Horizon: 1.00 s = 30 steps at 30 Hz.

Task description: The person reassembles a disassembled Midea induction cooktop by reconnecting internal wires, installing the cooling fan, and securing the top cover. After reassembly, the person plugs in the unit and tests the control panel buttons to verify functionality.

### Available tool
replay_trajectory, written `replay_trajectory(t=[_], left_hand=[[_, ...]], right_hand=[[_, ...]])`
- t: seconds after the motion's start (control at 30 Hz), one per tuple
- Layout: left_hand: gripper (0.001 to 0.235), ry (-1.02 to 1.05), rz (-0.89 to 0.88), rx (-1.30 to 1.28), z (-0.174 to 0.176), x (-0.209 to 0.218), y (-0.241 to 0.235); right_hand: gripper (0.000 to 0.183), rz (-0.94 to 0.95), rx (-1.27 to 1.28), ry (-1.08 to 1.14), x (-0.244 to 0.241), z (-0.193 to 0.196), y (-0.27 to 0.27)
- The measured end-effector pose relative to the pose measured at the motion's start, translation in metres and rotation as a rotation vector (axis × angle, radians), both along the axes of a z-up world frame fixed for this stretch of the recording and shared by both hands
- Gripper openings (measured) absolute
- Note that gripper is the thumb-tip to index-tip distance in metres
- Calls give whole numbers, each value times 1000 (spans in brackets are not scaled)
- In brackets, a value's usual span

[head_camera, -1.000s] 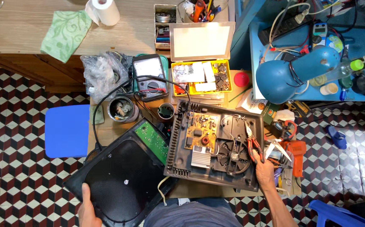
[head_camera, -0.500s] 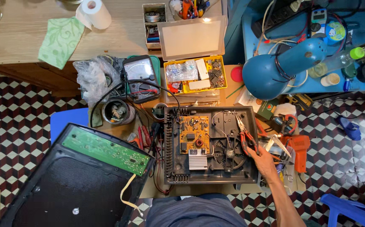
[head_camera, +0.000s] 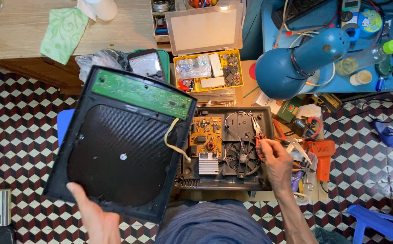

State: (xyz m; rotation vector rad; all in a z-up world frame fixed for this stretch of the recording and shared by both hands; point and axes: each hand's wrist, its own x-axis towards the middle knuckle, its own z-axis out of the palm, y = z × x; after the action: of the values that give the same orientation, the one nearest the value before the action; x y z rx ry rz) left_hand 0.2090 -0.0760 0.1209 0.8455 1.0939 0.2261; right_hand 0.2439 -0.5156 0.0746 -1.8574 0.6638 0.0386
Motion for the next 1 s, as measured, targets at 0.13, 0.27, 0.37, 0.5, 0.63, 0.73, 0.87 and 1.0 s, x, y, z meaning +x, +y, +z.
replay_trajectory(t=[0.13,0.27,0.37,0.5,0.63,0.73,0.87,1.0], left_hand=[[89,105,58,84,-8,22,-15],[92,55,33,93,-6,32,-23],[93,66,18,105,-1,40,-28],[96,75,-22,137,4,45,-30],[98,137,-27,210,7,48,-30],[96,144,-32,256,11,50,-31],[93,64,-34,297,16,53,-37],[92,46,-62,327,22,59,-50]], right_hand=[[29,336,110,-157,26,37,50],[32,559,139,11,38,58,91],[43,689,-68,137,47,53,120],[18,561,122,90,47,38,128],[15,592,-45,69,53,22,99],[17,788,-262,-71,65,5,83],[17,1037,-432,-150,78,-22,77],[20,1163,-475,-151,88,-44,75]])
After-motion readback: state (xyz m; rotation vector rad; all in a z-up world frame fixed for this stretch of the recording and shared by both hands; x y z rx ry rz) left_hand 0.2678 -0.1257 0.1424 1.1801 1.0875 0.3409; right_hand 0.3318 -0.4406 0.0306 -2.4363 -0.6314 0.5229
